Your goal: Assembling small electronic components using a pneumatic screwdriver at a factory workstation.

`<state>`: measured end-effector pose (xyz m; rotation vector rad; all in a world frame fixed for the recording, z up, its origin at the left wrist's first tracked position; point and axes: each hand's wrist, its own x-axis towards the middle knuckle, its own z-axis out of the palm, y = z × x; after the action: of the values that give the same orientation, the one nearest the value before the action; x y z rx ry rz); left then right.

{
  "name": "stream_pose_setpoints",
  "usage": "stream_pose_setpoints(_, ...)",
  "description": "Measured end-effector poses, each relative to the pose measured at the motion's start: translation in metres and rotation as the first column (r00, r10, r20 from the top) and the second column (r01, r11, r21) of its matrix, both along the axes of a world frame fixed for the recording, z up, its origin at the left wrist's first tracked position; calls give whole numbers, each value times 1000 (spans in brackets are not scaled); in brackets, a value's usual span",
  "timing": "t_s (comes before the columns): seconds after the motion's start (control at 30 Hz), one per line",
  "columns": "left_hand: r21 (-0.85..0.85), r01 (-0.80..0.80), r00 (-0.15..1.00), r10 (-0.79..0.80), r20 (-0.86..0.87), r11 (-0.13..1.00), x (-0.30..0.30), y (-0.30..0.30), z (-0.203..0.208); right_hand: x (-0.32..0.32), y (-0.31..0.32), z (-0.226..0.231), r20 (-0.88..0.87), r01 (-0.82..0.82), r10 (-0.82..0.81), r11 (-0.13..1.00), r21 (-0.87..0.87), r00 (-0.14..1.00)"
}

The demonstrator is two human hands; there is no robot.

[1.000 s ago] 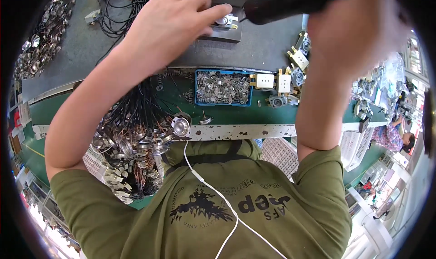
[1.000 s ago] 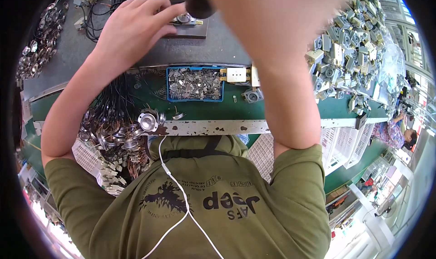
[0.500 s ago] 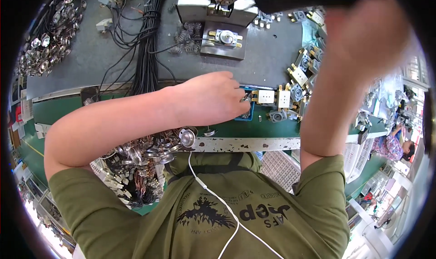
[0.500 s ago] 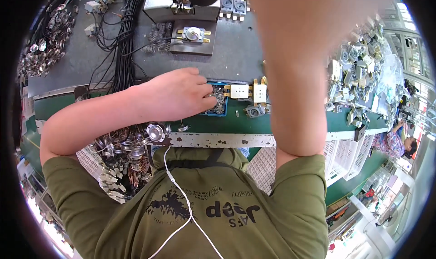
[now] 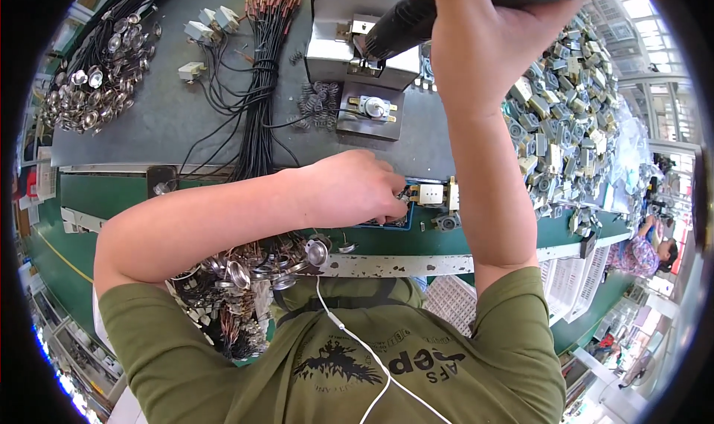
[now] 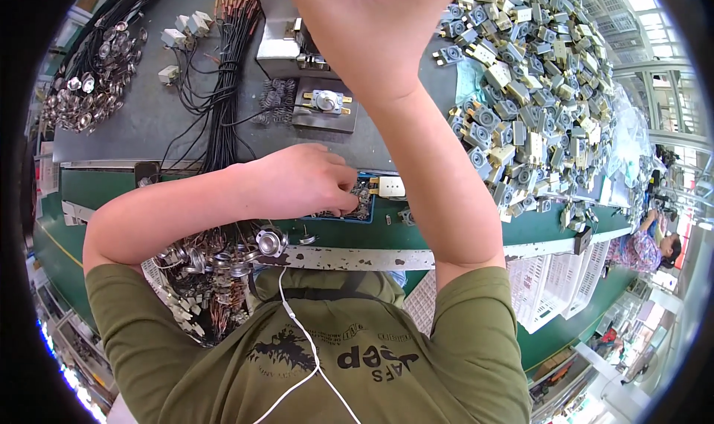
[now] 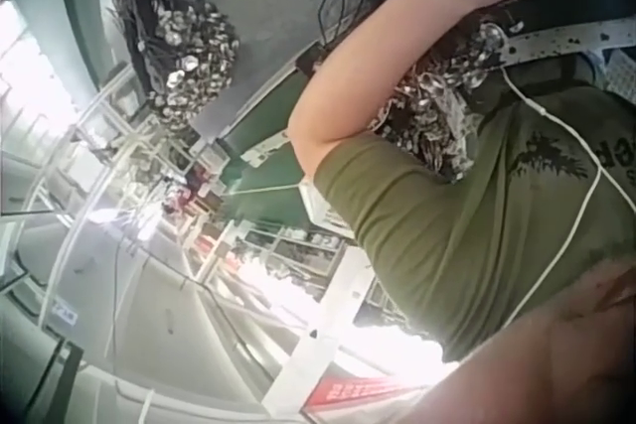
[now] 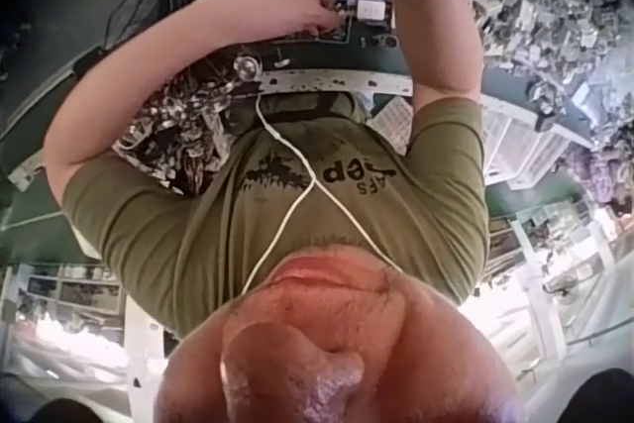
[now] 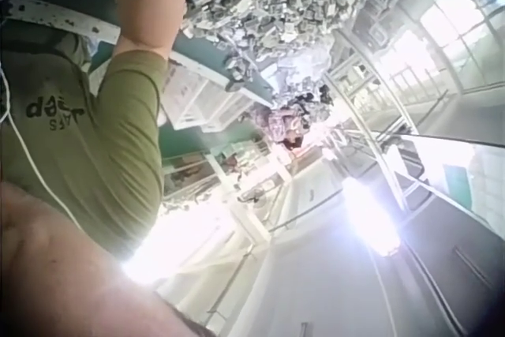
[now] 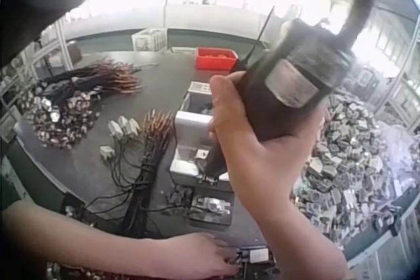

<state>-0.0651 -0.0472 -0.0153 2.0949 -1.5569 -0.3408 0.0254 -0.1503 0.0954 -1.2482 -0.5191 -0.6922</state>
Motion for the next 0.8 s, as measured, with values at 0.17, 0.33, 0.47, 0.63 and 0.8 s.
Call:
stream_pose_setpoints(0.17, 50, -59, 992, 64, -110, 997, 6, 3, 14, 12, 14, 8, 45, 152, -150, 988, -40, 988)
stream_pose_setpoints(0.33, -34, -113, 983, 106, -153, 993, 8, 21, 28, 4, 20, 6, 45, -159, 164, 982, -103, 985)
stream_pose_setpoints(0.47, 150, -158, 940, 195, -280, 976, 16, 23, 46, 26, -8, 14, -239, -407, 356, 887, -218, 903)
stream_pose_setpoints(0.63, -68, -234, 965, 223, -136, 970, 18, 34, 44, 12, 21, 9, 83, 131, -121, 985, -113, 989)
stream_pose_setpoints(0.8, -126, -478, 877, 466, -114, 869, 28, 57, 61, 2, 8, 6, 78, -71, 82, 988, -134, 994)
